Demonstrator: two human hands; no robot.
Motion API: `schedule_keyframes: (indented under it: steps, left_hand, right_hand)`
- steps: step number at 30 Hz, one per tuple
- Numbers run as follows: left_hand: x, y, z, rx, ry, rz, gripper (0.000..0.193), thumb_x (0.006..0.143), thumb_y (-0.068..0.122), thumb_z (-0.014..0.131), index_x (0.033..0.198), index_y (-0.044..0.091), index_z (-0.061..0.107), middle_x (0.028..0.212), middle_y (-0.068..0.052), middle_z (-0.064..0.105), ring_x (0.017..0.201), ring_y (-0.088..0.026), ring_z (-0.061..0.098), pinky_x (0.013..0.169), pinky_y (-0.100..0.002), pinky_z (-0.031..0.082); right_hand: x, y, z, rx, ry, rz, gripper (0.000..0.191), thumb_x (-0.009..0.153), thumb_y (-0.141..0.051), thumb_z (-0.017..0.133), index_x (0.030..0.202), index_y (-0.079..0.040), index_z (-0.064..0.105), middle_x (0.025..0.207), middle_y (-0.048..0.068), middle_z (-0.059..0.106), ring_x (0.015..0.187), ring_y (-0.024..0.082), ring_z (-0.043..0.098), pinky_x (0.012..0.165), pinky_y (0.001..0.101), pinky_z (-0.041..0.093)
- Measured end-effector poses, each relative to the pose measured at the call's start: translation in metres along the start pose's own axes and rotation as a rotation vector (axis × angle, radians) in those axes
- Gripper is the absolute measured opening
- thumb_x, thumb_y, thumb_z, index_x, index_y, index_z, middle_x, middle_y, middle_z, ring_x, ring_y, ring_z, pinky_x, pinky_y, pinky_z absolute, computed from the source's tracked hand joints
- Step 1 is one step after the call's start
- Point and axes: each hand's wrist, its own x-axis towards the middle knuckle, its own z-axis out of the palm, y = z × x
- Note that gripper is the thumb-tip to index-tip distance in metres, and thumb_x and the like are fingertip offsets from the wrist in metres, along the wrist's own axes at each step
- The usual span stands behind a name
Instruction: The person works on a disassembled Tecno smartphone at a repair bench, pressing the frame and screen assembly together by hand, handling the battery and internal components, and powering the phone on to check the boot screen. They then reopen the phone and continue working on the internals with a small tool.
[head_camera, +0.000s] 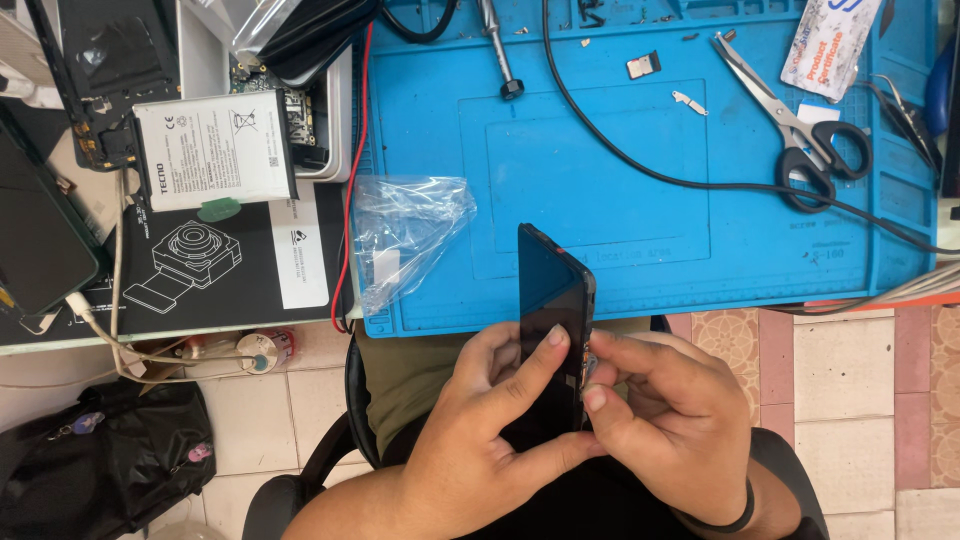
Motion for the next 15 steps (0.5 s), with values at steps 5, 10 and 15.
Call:
schedule_keyframes:
  steps: [5,10,15]
  left_hand:
    - [0.000,0.000,-0.005,-0.017,-0.006,0.020,0.084,0.090,0.012,0.089,0.160,0.015,0.043,0.152,-0.020,0.041,0.140,-0.032,0.062,0.114,-0.038,0.056]
    - [-0.001,0.002,-0.009,-0.022,-0.005,0.018,0.085,0.089,0.011,0.089,0.160,0.016,0.043,0.151,-0.019,0.042,0.137,-0.031,0.063,0.113,-0.037,0.057]
    - [0.001,0.004,-0.009,-0.018,0.005,0.046,0.085,0.090,0.012,0.090,0.160,0.016,0.043,0.150,-0.018,0.044,0.136,-0.030,0.065,0.113,-0.036,0.058]
  right_hand:
    - [0.001,-0.002,0.003,-0.051,-0.001,-0.006,0.043,0.087,0.007,0.074,0.129,0.002,0.068,0.097,0.007,0.070,0.081,0.008,0.068,0.066,0.0189,0.055]
    - [0.002,-0.004,0.009,-0.064,0.005,-0.027,0.043,0.087,0.006,0.074,0.129,0.002,0.067,0.097,0.007,0.070,0.081,0.008,0.067,0.066,0.0186,0.054]
    - [0.001,-0.006,0.007,-0.078,0.034,-0.023,0.043,0.086,0.007,0.073,0.128,0.002,0.067,0.095,0.007,0.070,0.080,0.007,0.066,0.067,0.0187,0.053]
